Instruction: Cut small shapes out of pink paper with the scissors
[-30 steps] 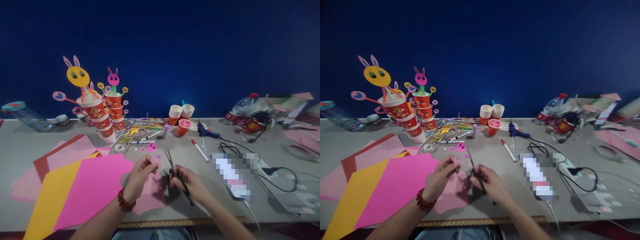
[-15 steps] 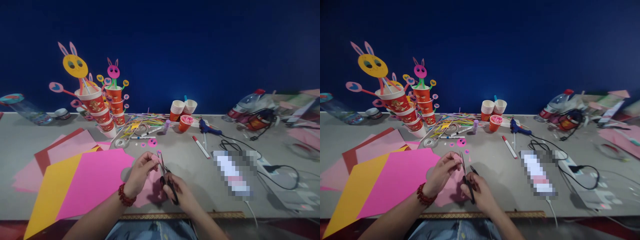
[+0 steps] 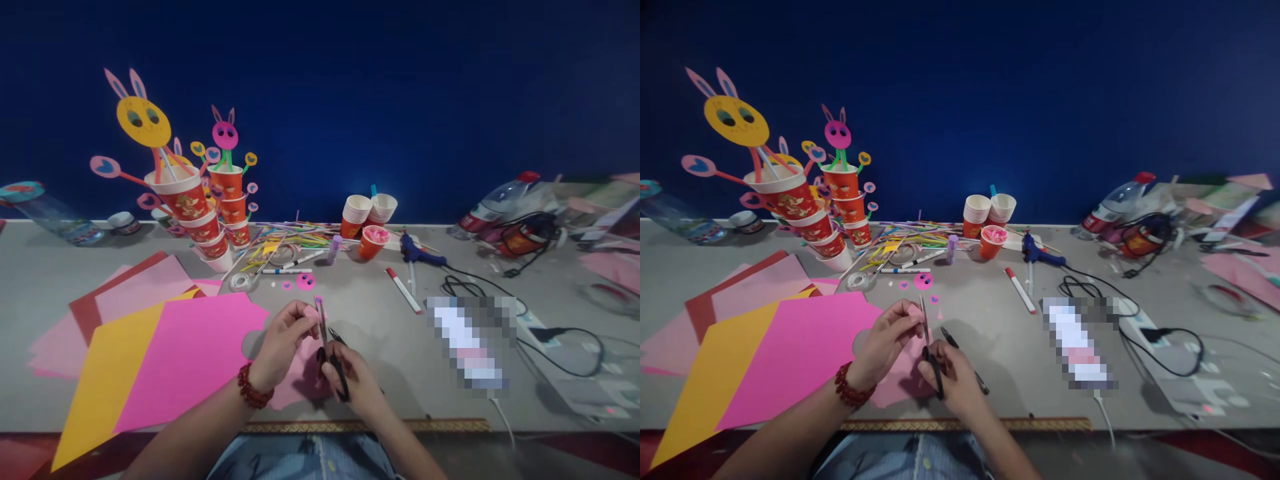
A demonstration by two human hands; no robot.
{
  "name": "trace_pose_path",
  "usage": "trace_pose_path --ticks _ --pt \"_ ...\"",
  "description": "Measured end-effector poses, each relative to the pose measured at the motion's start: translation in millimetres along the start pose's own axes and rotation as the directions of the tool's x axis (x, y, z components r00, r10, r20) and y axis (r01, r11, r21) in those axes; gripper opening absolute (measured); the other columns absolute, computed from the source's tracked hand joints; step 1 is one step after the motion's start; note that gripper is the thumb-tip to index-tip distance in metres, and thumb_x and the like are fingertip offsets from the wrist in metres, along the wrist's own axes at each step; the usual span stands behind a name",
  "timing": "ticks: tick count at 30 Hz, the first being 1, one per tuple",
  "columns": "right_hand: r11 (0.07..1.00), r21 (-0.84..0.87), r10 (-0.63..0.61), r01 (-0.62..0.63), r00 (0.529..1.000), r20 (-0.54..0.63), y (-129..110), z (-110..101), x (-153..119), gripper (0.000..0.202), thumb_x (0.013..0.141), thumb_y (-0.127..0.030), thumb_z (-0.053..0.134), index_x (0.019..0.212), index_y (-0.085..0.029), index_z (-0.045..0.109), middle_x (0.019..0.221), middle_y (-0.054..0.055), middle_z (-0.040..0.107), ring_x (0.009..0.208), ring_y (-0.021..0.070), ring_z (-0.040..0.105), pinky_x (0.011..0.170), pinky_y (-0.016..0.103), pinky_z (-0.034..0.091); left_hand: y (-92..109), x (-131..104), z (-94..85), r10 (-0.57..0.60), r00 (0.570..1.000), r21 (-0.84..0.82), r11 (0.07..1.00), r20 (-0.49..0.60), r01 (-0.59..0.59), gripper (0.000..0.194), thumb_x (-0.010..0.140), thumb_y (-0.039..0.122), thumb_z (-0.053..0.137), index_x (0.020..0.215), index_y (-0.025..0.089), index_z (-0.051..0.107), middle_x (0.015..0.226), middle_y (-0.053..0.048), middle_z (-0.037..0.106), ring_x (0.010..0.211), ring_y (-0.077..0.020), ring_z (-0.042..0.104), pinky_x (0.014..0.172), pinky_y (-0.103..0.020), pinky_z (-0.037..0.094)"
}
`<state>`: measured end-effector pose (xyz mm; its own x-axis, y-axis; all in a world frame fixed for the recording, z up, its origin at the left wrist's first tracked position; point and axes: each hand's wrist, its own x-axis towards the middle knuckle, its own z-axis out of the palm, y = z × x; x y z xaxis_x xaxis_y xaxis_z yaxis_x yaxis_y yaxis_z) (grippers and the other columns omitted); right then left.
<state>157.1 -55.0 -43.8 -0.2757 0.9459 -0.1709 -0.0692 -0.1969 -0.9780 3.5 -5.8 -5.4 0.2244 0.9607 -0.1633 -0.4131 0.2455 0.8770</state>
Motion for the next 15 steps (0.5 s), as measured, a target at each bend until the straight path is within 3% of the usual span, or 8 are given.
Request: trace_pose_path --ticks 11,15 --pt "1.000 0.019 0.003 -0.003 1.000 0.031 -0.2 0.5 1.4 0.049 0.078 -0.066 0.068 0.075 -0.021 0.048 0.060 -0.003 0.054 0.049 0.0114 0.048 0.044 0.022 0.036 0.8 0.7 0.9 0.000 1.000 -0.007 1.000 -0.016 0.000 0.017 0.079 0.029 0.072 0.076 0.018 0.060 0.072 0.000 0.060 0.068 -0.0131 0.054 0.070 -0.026 0.043" --pt "1.000 0.017 0.015 -0.015 1.000 0.014 2.0 -0.1 1.5 0.048 0.075 -0.063 0.072 0.075 -0.021 0.047 0.059 -0.004 0.052 0.046 0.0098 0.043 0.043 0.023 0.033 0.0 1.1 0.8 0.001 1.000 -0.016 1.000 -0.019 -0.002 0.016 0.079 0.029 0.072 0.076 0.018 0.060 0.071 0.001 0.059 0.068 -0.0128 0.054 0.069 -0.026 0.043"
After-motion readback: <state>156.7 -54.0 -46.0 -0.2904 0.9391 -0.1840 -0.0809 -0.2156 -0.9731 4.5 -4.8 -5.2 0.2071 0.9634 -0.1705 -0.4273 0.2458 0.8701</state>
